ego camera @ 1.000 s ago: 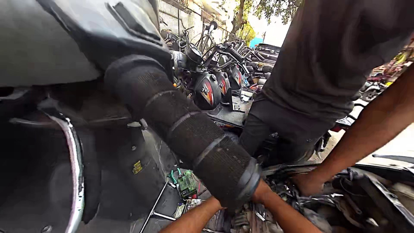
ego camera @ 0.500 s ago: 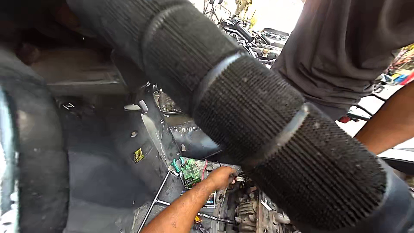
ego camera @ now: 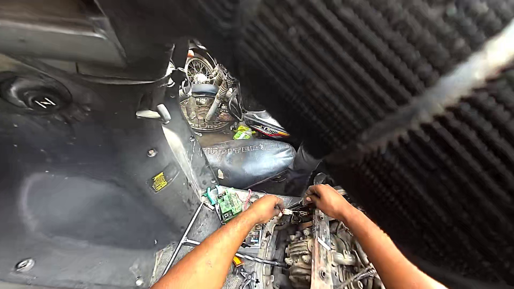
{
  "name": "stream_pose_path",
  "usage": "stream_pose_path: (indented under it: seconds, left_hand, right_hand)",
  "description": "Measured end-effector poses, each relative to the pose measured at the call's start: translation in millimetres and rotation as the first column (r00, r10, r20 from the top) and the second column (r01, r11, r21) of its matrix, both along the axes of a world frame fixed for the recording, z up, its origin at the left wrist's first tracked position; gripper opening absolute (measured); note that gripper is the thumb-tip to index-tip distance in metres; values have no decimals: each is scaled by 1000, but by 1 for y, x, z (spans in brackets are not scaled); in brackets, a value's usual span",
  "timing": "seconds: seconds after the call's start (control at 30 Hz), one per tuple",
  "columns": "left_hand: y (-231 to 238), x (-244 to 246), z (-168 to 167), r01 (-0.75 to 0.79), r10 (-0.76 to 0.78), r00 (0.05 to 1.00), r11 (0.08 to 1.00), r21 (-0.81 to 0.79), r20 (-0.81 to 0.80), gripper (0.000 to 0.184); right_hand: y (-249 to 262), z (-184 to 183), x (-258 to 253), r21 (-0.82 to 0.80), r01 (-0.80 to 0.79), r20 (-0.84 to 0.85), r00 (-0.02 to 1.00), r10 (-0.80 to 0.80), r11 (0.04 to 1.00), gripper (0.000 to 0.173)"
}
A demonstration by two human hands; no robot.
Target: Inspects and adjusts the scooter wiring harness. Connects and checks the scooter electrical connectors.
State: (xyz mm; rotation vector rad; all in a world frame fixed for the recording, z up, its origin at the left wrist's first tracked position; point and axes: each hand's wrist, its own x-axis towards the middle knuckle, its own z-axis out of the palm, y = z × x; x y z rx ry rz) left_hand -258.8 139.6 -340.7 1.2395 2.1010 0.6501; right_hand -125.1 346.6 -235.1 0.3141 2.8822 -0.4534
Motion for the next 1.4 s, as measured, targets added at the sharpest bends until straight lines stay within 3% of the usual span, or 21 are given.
stream_pose_path:
  seconds: [0.1, 0.23, 0.4, 0.5, 0.6, 0.73, 0.83, 0.93, 1.03, 1.17, 1.3, 1.4]
  left_hand:
    - [2, 3, 4, -31, 31, 1000, 999, 22, -4, 23]
    - [5, 9, 8, -34, 34, 999, 998, 51, 5, 24]
    - [4, 15, 15, 92, -96, 995, 990, 103, 33, 27]
    - [6, 19, 15, 209, -207, 976, 977, 31, -68, 32]
    - [10, 30, 14, 230, -229, 962, 973, -14, -149, 38]
    - [14, 37, 21, 189, -194, 965, 981, -40, -177, 44]
    - [17, 39, 23, 85, -82, 984, 996, 7, -161, 37]
    - [30, 44, 16, -31, 35, 993, 999, 37, -109, 41]
    - [44, 51, 3, -4, 6, 989, 1000, 15, -149, 39]
    - [48, 55, -2, 28, -27, 965, 1000, 0, -261, 29]
    - [35, 41, 5, 122, -118, 957, 993, -2, -264, 30]
    - [20, 36, 7, 269, -247, 924, 962, 37, -291, 26]
  right_hand:
    - [-3, 7, -2, 41, -13, -46, 999, 14, 999, 20]
    - [-7, 12, 3, 224, -17, -37, 999, 26, 974, 19]
    - [-10, 19, 2, 342, -20, -79, 996, 50, 939, 26]
    - [-16, 40, -2, 397, -10, -161, 984, 80, 918, 33]
    - [-33, 81, 5, 407, -43, -277, 946, 168, 912, 32]
    - [-56, 139, 38, 399, -134, -301, 915, 268, 907, 23]
    - [-55, 157, 83, 361, -164, -380, 873, 306, 918, 25]
    - [-58, 172, 130, 279, -92, -441, 872, 213, 956, 30]
    - [-95, 209, 150, 187, 147, -289, 953, -89, 971, 27]
    - [-59, 184, 148, 370, 32, -162, 986, 31, 928, 33]
    - [-46, 163, 116, 375, -82, 243, 970, -13, 923, 32]
    - [-30, 134, 96, 348, -176, 344, 938, 49, 921, 29]
